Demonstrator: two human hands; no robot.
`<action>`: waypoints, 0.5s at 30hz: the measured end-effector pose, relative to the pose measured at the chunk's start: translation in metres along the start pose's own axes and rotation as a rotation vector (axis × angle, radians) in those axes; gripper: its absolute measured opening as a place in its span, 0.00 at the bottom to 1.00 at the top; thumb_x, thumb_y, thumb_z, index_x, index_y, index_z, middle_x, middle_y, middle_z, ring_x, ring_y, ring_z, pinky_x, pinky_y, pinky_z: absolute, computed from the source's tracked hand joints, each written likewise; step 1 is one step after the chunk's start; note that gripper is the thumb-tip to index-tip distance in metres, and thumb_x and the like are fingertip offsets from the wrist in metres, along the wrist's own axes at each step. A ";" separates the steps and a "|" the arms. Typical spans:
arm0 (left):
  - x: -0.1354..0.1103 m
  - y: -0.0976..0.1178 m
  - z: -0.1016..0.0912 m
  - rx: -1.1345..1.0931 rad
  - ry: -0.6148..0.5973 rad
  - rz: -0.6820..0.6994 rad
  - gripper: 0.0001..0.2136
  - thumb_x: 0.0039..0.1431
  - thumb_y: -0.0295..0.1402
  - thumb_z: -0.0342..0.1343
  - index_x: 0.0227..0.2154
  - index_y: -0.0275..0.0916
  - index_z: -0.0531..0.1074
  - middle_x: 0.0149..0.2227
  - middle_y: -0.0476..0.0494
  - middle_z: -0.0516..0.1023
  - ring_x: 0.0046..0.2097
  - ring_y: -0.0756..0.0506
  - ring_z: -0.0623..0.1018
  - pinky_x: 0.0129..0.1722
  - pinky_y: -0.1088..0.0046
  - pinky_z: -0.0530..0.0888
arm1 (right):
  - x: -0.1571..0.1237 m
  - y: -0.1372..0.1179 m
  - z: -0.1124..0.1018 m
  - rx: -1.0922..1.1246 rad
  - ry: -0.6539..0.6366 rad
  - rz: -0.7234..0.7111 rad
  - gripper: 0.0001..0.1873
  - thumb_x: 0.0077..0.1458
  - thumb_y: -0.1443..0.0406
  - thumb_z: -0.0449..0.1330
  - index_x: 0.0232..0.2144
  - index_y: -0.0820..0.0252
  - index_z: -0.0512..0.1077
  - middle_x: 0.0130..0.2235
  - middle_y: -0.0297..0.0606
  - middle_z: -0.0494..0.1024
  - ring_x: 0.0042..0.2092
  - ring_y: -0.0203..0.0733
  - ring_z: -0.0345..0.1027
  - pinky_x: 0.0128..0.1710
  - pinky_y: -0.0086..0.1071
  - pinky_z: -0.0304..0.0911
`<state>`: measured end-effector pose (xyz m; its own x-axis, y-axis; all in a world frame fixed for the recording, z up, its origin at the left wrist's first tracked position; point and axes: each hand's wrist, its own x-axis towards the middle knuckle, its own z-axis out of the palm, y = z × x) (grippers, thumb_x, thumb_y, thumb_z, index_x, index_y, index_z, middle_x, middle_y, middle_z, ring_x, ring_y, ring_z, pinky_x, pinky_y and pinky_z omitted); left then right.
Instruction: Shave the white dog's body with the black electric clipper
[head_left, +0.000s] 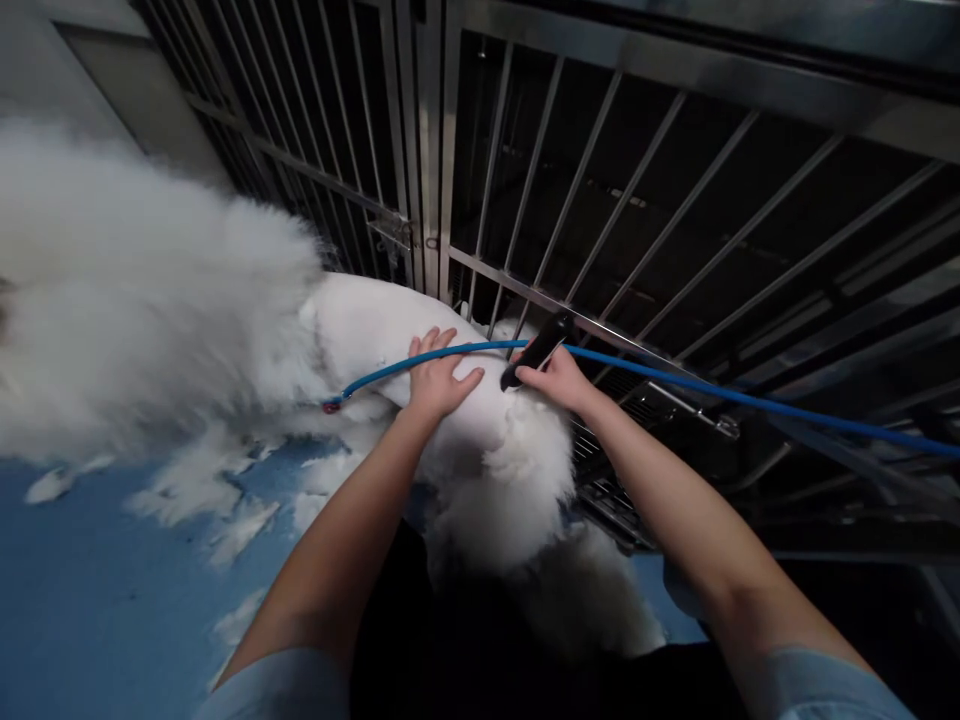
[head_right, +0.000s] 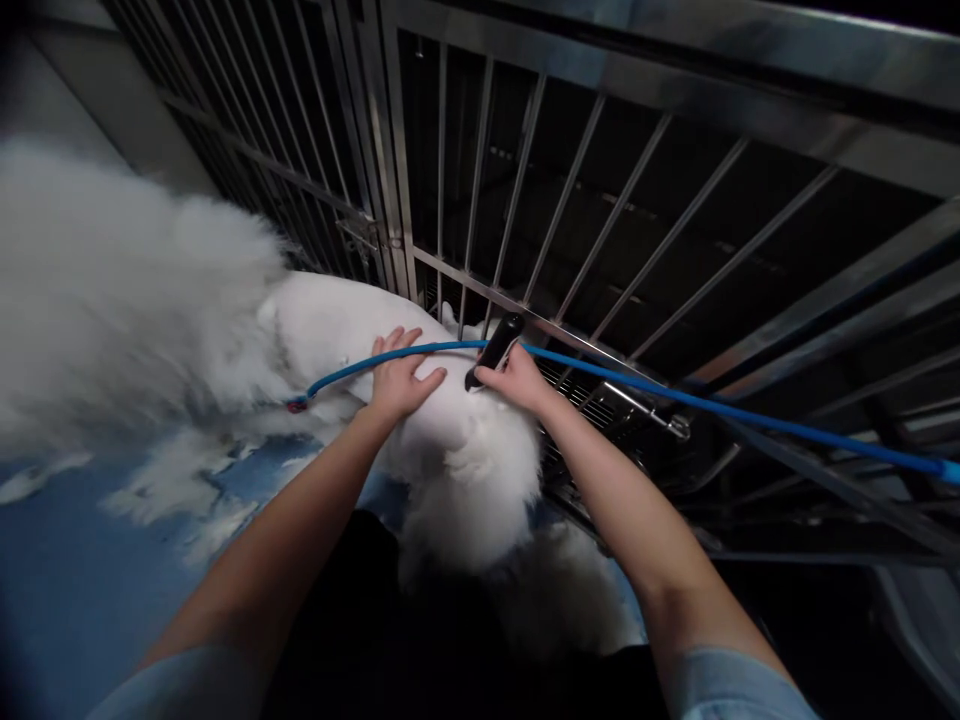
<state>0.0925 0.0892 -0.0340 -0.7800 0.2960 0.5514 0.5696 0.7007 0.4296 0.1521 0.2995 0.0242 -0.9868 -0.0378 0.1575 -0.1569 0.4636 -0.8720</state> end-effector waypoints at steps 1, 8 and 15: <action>0.000 -0.003 0.001 -0.002 0.005 0.011 0.20 0.54 0.46 0.59 0.46 0.42 0.79 0.61 0.39 0.70 0.65 0.31 0.61 0.65 0.45 0.50 | -0.001 0.006 0.000 -0.036 -0.040 0.012 0.15 0.42 0.62 0.66 0.34 0.58 0.69 0.35 0.35 0.77 0.38 0.44 0.70 0.43 0.42 0.67; -0.006 -0.013 0.004 0.087 -0.008 0.066 0.21 0.55 0.46 0.57 0.48 0.42 0.78 0.61 0.39 0.70 0.65 0.31 0.62 0.66 0.45 0.50 | -0.010 0.035 0.012 0.047 0.021 0.000 0.17 0.49 0.57 0.62 0.40 0.57 0.67 0.44 0.38 0.77 0.41 0.42 0.72 0.43 0.38 0.68; -0.012 -0.027 0.010 0.143 -0.117 0.068 0.20 0.57 0.43 0.56 0.50 0.42 0.76 0.62 0.37 0.68 0.67 0.33 0.59 0.67 0.45 0.48 | -0.038 0.065 0.050 0.003 -0.038 -0.042 0.18 0.42 0.61 0.68 0.37 0.57 0.70 0.42 0.39 0.80 0.44 0.48 0.75 0.49 0.46 0.68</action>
<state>0.0835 0.0736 -0.0592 -0.7705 0.4134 0.4853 0.5858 0.7593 0.2833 0.1775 0.2870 -0.0612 -0.9802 -0.0910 0.1759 -0.1981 0.4581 -0.8665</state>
